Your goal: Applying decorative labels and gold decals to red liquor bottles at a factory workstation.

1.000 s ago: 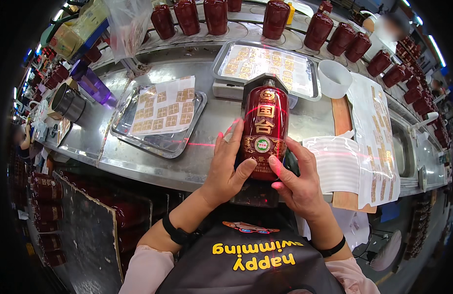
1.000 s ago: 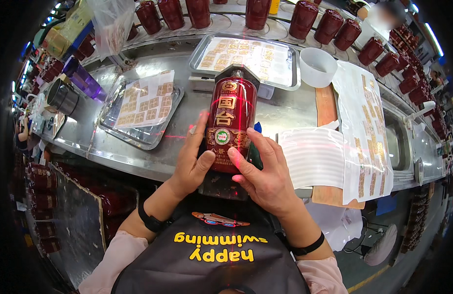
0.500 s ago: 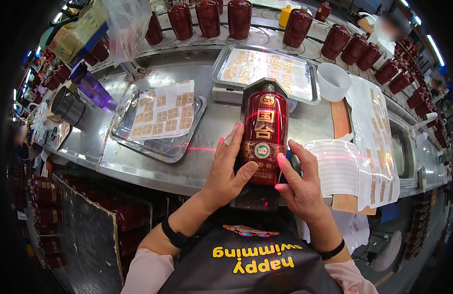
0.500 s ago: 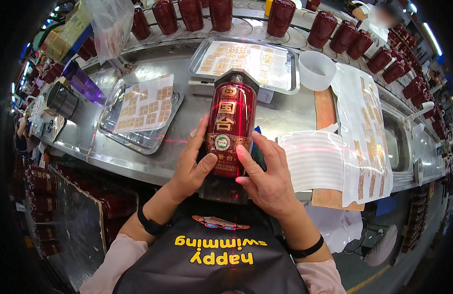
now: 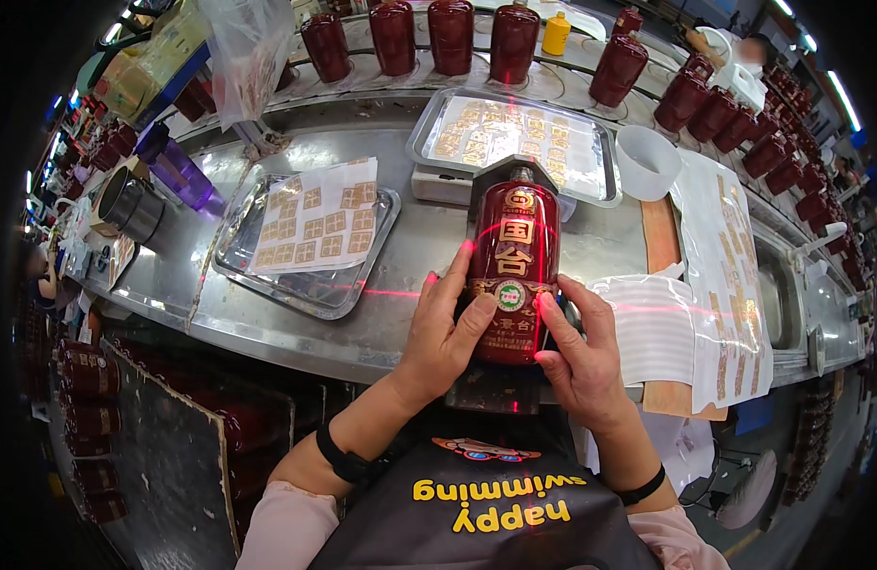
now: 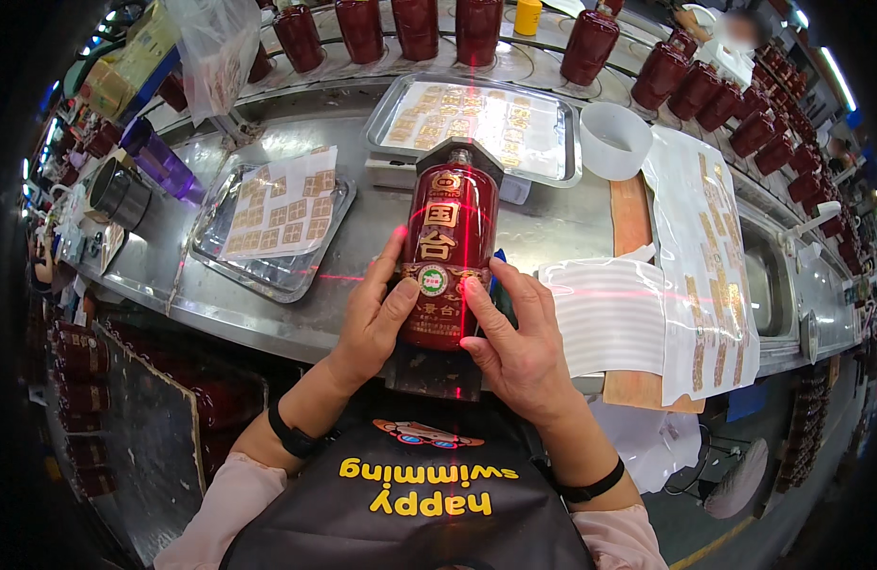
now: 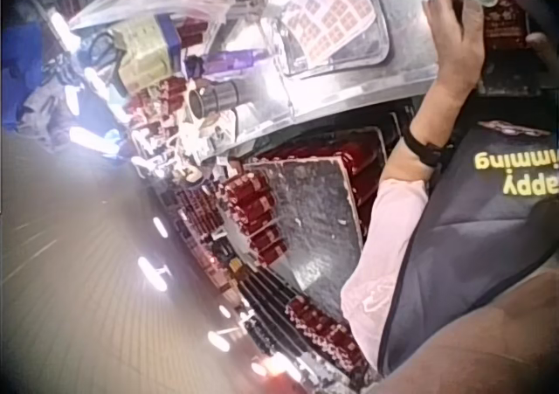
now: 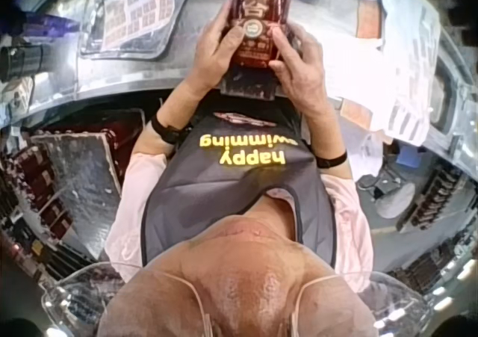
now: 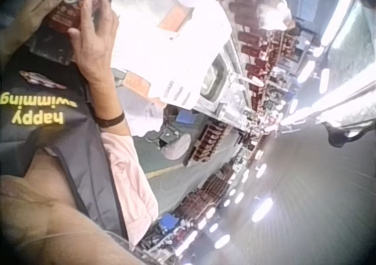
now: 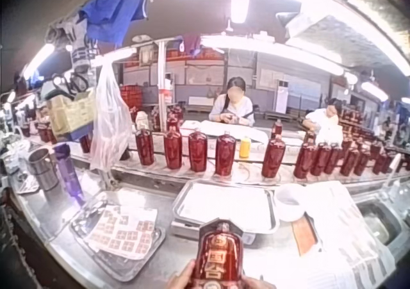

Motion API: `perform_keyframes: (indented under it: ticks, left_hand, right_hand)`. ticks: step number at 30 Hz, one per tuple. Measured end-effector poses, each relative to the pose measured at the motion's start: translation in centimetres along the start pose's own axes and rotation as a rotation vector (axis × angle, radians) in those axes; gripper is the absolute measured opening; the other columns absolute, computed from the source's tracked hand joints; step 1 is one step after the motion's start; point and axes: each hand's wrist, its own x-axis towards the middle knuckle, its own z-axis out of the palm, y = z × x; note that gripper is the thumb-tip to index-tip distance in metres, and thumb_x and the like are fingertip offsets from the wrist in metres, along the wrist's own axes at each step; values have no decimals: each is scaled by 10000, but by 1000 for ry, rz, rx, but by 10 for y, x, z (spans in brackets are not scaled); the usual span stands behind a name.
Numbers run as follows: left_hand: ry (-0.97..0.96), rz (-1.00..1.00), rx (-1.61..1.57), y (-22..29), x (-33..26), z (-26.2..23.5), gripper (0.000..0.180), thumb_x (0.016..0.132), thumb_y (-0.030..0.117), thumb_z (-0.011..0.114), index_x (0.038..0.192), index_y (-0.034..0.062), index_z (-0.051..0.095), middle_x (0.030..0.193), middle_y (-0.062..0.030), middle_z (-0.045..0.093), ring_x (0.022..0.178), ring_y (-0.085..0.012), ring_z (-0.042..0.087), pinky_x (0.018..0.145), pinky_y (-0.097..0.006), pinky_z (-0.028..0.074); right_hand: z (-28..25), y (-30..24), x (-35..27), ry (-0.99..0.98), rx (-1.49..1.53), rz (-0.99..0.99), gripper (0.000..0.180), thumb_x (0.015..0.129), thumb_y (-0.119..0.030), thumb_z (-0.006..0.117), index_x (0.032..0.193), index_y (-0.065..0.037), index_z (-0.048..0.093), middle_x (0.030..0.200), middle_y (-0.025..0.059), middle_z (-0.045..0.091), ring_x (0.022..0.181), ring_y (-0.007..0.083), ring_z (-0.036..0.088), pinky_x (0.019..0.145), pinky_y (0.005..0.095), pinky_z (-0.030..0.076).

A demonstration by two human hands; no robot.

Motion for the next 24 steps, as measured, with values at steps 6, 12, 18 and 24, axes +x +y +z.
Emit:
perform_keyframes:
  ticks: [6,12,18,24]
  left_hand:
    - [-39,43,-120,-7,2,-5,758,971,418,500,1490,-50,206,1437,-252,411,1364,-369,363,1153,-507,110]
    - [-115,333,384,-16,-11,-17,1060,774,536,701,1507,-26,180,1471,-250,355,1365,-407,339,1147,-555,63]
    - [-46,459,607,-8,-8,-19,1066,760,546,701,1500,-32,196,1458,-252,368,1343,-405,364,1146,-561,81]
    - [-73,421,498,-15,-9,-19,1059,785,570,667,1500,-39,179,1473,-254,349,1356,-394,356,1147,-561,74]
  right_hand:
    - [-4,0,-1,56,39,48,533,840,-137,696,1329,-24,518,1305,242,504,1120,383,532,967,433,431]
    - [-25,0,11,121,100,96,356,766,4,710,1089,-7,562,972,154,641,859,343,618,737,401,502]
    - [-41,-19,24,-181,173,-277,420,538,8,737,945,-63,657,894,75,603,786,258,553,677,367,435]
    - [-34,-22,25,-110,69,-286,408,549,-19,759,940,-103,679,880,47,590,787,253,552,692,350,430]
